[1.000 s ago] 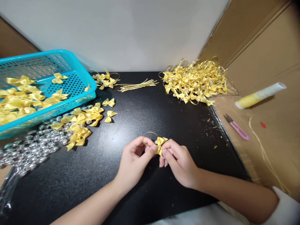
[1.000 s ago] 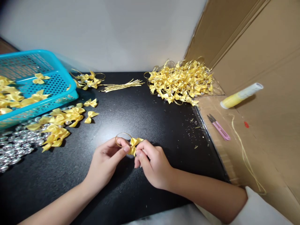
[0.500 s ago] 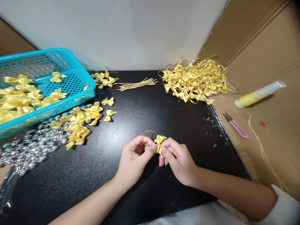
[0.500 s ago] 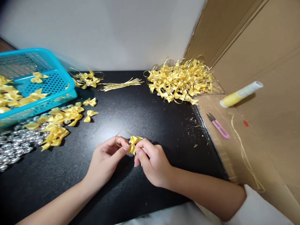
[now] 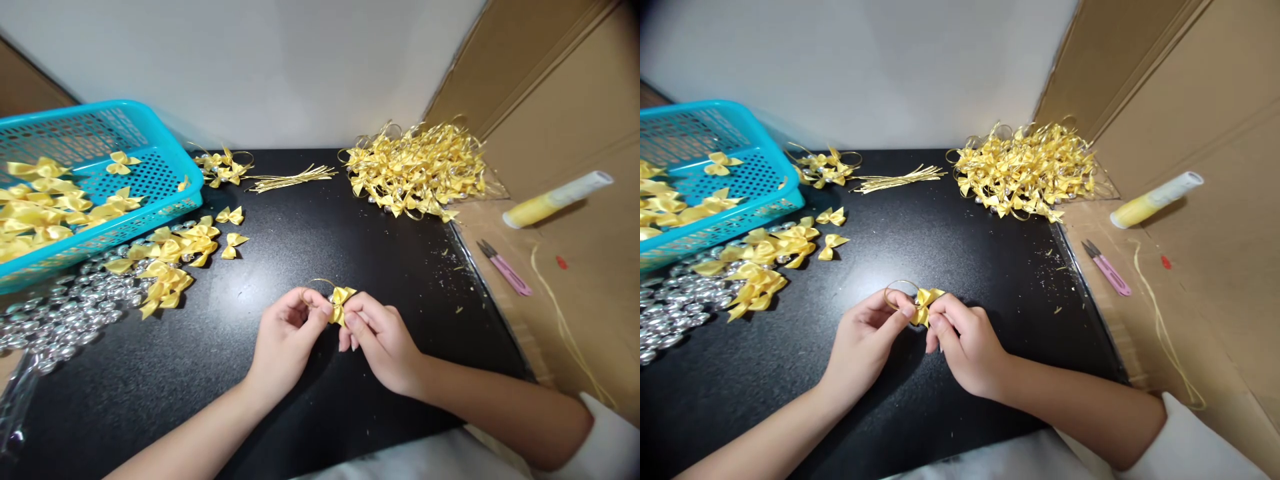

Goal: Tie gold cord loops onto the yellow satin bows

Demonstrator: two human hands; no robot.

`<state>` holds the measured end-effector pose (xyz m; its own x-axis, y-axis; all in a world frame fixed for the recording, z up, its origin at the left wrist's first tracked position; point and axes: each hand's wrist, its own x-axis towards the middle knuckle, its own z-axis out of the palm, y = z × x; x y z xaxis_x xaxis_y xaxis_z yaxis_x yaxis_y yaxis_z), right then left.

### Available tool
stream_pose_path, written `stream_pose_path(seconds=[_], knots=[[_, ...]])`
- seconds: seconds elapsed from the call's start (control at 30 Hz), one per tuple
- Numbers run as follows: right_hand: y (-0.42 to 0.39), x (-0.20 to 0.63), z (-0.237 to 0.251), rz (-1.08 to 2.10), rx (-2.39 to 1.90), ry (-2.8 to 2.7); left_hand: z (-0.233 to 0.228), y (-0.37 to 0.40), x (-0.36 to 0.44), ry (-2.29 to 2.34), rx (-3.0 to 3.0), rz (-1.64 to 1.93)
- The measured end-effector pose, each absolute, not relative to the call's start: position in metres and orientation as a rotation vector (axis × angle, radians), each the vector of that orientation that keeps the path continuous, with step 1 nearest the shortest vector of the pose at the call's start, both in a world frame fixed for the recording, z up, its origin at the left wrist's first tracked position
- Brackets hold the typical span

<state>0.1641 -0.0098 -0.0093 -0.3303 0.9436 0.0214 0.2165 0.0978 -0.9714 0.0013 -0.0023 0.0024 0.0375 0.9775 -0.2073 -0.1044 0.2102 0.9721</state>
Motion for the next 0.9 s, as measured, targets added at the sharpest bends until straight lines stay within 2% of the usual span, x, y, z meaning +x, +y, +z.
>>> stream_pose_path(seconds=[0.9], knots=[[-0.0111, 0.1616, -0.0059, 1.335, -1.217, -1.616, 0.0027, -0.0052, 0.0033, 1.297, 1.088, 1.015]])
